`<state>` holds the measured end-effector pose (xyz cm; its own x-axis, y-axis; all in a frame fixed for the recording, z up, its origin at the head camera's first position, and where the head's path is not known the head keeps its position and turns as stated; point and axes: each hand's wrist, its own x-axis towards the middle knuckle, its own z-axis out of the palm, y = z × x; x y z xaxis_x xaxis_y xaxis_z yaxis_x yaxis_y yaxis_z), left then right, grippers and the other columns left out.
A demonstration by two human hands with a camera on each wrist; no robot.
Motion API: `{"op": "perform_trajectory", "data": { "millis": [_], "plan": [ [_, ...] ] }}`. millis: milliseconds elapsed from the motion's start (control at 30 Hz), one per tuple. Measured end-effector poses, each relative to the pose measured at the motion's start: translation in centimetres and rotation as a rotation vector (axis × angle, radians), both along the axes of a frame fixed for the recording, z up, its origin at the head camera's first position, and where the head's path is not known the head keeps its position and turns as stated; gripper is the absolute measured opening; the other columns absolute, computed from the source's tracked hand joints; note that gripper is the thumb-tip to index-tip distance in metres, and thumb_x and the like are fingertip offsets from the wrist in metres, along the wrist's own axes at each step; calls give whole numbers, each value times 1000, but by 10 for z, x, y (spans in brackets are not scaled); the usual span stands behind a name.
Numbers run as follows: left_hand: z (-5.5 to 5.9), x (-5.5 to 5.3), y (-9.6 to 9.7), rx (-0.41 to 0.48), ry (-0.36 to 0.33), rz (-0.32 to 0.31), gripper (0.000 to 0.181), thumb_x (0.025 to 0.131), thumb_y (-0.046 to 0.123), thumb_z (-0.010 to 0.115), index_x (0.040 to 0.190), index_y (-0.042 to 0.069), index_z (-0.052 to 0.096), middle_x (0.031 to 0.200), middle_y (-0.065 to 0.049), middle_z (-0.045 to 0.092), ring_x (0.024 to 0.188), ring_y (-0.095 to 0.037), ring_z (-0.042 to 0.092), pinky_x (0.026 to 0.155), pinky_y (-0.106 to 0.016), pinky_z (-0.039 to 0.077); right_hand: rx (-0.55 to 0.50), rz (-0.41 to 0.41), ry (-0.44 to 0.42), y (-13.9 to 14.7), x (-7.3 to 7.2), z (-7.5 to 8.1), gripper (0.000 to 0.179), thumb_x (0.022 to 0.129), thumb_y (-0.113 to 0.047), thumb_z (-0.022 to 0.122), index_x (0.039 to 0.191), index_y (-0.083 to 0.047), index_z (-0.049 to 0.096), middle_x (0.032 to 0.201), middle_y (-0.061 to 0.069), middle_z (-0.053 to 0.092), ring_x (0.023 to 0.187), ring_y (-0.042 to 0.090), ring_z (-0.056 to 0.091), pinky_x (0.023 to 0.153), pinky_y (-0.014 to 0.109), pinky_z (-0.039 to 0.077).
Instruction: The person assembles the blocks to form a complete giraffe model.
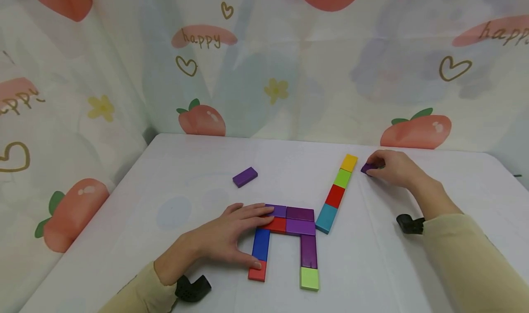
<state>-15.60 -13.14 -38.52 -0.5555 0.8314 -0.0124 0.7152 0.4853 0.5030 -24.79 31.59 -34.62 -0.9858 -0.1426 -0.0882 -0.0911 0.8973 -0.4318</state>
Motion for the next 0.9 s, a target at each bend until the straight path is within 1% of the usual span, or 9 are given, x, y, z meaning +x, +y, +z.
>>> {"op": "perform_trajectory", "data": {
  "millis": [100, 233, 300, 367, 500, 733, 900],
  "plan": [
    [-1, 0, -1, -5, -2, 2, 90, 84, 66, 70, 156, 21, 41, 165, 15, 20, 150, -6, 12, 119, -55, 8, 0, 10, 48, 0, -3, 0, 30, 95, -13, 69, 117, 6, 62, 108, 21, 64, 101, 39, 56, 91, 58, 49],
    [0, -1, -2, -4, -2, -1, 90, 84, 65, 70, 156, 21, 41, 165, 14, 20, 150, -6, 12, 119, -55, 8, -17, -1, 108, -3, -8, 4, 31, 97, -15, 68, 119, 6, 62, 113, 26, 62, 104, 42, 55, 88, 57, 50],
    [0, -1, -2, -3, -2, -2, 90, 84, 64, 71, 156, 20, 41, 165, 13, 20, 151, -6, 12, 119, -55, 8, -30, -24, 107, -5, -10, 6, 34, 98, -17, 66, 122, 6, 61, 117, 27, 60, 105, 43, 54, 86, 56, 51],
    [1, -1, -2, -6, -1, -3, 90, 84, 64, 71, 156, 20, 41, 165, 13, 20, 151, -6, 12, 120, -54, 8, -46, -42, 103, -8, -13, 7, 35, 99, -18, 65, 124, 6, 59, 119, 28, 59, 106, 45, 53, 86, 56, 51],
    [1, -2, -2, -8, 7, -5, 90, 84, 63, 71, 156, 19, 41, 165, 13, 21, 150, -5, 12, 120, -53, 9, -57, -71, 107, -11, -19, 7, 34, 100, -18, 64, 125, 5, 58, 119, 28, 59, 107, 45, 52, 87, 56, 50],
    [0, -3, -2, -2, 6, -7, 90, 84, 65, 71, 157, 21, 40, 165, 14, 20, 150, -5, 11, 119, -54, 9, -61, -77, 102, -17, -27, 2, 33, 100, -18, 64, 125, 4, 59, 118, 27, 59, 104, 43, 53, 77, 48, 54],
    [0, -3, -2, 3, 1, -8, 90, 84, 64, 71, 157, 20, 41, 165, 14, 20, 150, -5, 11, 119, -54, 9, -71, -73, 84, -20, -32, -2, 33, 102, -18, 62, 126, 4, 58, 122, 28, 57, 106, 44, 51, 81, 49, 53]
  ]
}}
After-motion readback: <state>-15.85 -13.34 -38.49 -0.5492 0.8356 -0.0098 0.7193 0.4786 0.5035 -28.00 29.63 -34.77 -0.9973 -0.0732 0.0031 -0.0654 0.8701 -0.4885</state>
